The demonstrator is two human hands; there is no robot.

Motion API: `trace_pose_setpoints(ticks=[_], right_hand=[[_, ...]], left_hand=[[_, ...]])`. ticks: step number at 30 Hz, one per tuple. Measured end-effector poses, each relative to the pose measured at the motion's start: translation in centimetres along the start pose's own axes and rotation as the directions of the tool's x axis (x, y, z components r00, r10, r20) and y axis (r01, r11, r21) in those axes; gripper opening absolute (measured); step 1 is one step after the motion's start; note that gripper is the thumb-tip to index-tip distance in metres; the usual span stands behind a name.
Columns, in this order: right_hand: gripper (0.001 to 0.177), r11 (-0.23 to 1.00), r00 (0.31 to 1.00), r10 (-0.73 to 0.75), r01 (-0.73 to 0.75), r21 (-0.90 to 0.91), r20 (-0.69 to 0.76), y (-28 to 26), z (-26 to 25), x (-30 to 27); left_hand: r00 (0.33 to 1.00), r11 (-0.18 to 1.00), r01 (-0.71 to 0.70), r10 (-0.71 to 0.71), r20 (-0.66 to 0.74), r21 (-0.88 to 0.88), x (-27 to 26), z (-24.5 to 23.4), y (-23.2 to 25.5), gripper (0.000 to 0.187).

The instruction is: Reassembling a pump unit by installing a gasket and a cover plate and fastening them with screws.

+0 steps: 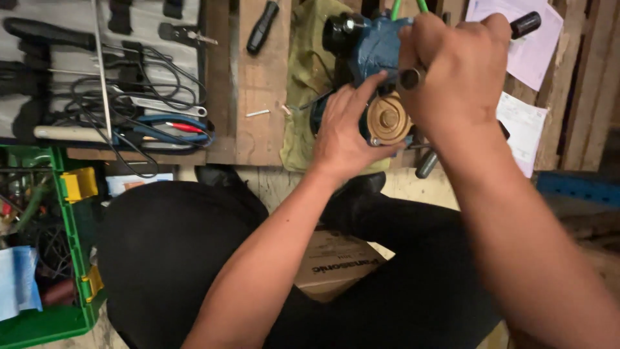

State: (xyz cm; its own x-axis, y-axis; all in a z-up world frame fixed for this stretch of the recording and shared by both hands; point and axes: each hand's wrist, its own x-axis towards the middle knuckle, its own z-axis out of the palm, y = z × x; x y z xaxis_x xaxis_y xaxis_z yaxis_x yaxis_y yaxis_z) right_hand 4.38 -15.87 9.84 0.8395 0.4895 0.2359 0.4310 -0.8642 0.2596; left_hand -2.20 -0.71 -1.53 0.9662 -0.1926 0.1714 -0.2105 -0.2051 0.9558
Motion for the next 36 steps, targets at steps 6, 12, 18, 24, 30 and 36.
trace_pose_setpoints(ticks=[6, 12, 18, 24, 30, 36], right_hand=[[0.039, 0.992, 0.99, 0.088, -0.078, -0.095, 0.113, -0.9, -1.5, 0.9], [0.027, 0.985, 0.915, -0.155, 0.115, 0.126, 0.372, 0.4, -7.8, -0.8], [0.019, 0.945, 0.89, -0.31, 0.25, 0.21, 0.334, -1.1, -9.0, -4.0], [0.009, 0.892, 0.84, -0.452, 0.433, 0.133, 0.301, -1.7, -7.9, -3.9], [0.013, 0.911, 0.78, -0.383, 0.409, 0.06, 0.495, -2.6, -7.8, -1.6], [0.031, 0.869, 0.614, 0.322, -0.494, 0.033, 0.721, -5.1, -11.4, 0.0]], left_hand=[[1.0, 1.0, -0.002, 0.003, 0.014, -0.02, 0.2, -0.4, 0.1, 0.105], [0.999, 0.999, -0.037, 0.037, 0.018, 0.016, 0.4, -0.3, -0.3, 0.104], [0.997, 1.0, 0.006, -0.008, 0.071, 0.025, 0.3, -0.7, 0.0, 0.103], [0.997, 0.997, -0.024, 0.019, 0.071, 0.069, 0.2, -0.7, -0.1, 0.108], [0.997, 0.988, -0.001, -0.01, 0.073, 0.154, 0.3, -0.1, -0.3, 0.108], [0.938, 0.935, -0.233, 0.289, -0.19, 0.267, 0.4, 0.9, -0.6, 0.093]])
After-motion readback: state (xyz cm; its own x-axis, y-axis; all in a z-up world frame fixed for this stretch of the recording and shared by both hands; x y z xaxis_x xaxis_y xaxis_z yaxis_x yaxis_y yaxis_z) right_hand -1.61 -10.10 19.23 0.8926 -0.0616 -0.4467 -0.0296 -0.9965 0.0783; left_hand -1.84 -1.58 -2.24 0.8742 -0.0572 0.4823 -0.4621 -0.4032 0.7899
